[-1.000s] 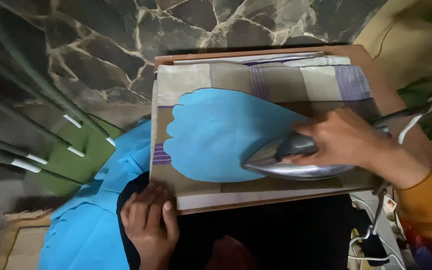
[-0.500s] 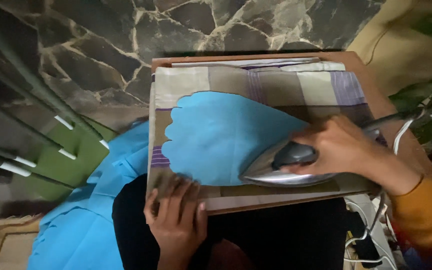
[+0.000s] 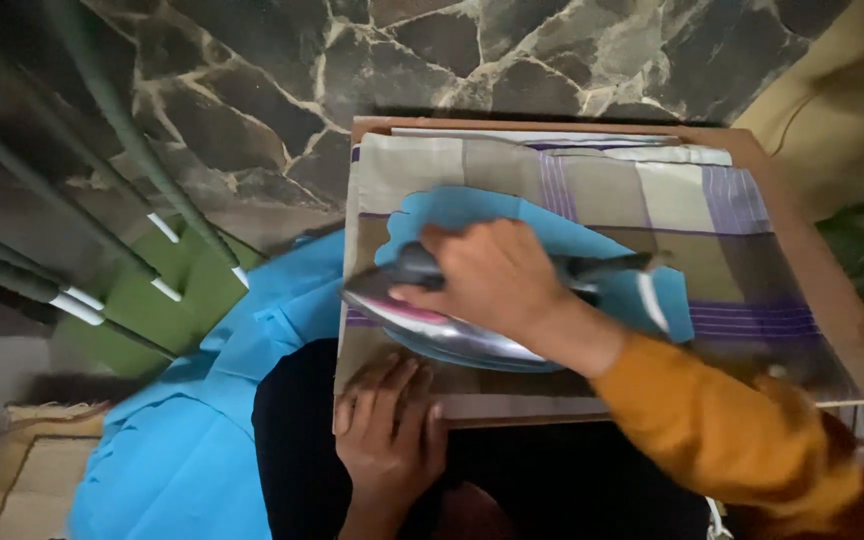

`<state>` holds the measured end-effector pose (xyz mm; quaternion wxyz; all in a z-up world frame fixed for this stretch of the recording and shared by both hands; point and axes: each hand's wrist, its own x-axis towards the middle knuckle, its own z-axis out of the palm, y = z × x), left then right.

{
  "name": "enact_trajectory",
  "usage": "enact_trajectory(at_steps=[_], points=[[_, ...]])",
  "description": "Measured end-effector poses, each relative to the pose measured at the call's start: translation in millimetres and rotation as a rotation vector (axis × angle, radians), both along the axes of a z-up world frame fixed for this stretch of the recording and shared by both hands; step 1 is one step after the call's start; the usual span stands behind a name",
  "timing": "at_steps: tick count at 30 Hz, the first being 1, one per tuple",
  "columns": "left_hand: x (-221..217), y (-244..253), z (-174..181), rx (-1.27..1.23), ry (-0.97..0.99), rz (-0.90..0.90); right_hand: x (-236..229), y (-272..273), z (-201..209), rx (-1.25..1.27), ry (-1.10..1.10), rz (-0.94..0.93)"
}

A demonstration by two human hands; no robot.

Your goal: The person is ironing several blue, petal-shaped fabric pieces on a small portable ironing board.

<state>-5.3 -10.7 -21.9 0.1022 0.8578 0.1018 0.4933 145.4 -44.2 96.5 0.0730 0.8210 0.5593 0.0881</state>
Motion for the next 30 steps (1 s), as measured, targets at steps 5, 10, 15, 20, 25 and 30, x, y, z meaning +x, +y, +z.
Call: enact_trajectory(at_steps=[5, 10, 15, 20, 25, 30], points=[[-3.3, 0.0, -0.1, -0.011, 0.040, -0.037, -2.9, 38.2, -5.7, 0.053, 0.061, -0.061], [-5.1, -0.2, 4.3, -0.054, -0.043, -0.086, -2.2, 22.7, -0.6, 0.033, 0.123, -0.061], [-6.5, 0.0, -7.5, -0.113, -0.050, -0.072, 1.7, -27.7, 3.5, -0.049, 0.171, -0.037], [-4.0, -5.6, 3.1, -0.183, 0.042, 0.021, 20.8, -79.8, 10.7, -0.141, 0.164, -0.090], [7.7, -8.0, 10.5, -0.065, 0.188, -0.011, 39.9, -93.5, 2.2, 0.055, 0.062, -0.142], [15.8, -7.0, 0.2, 0.015, 0.326, -0.010, 42.7, -54.9, -3.0, -0.009, 0.009, -0.185]])
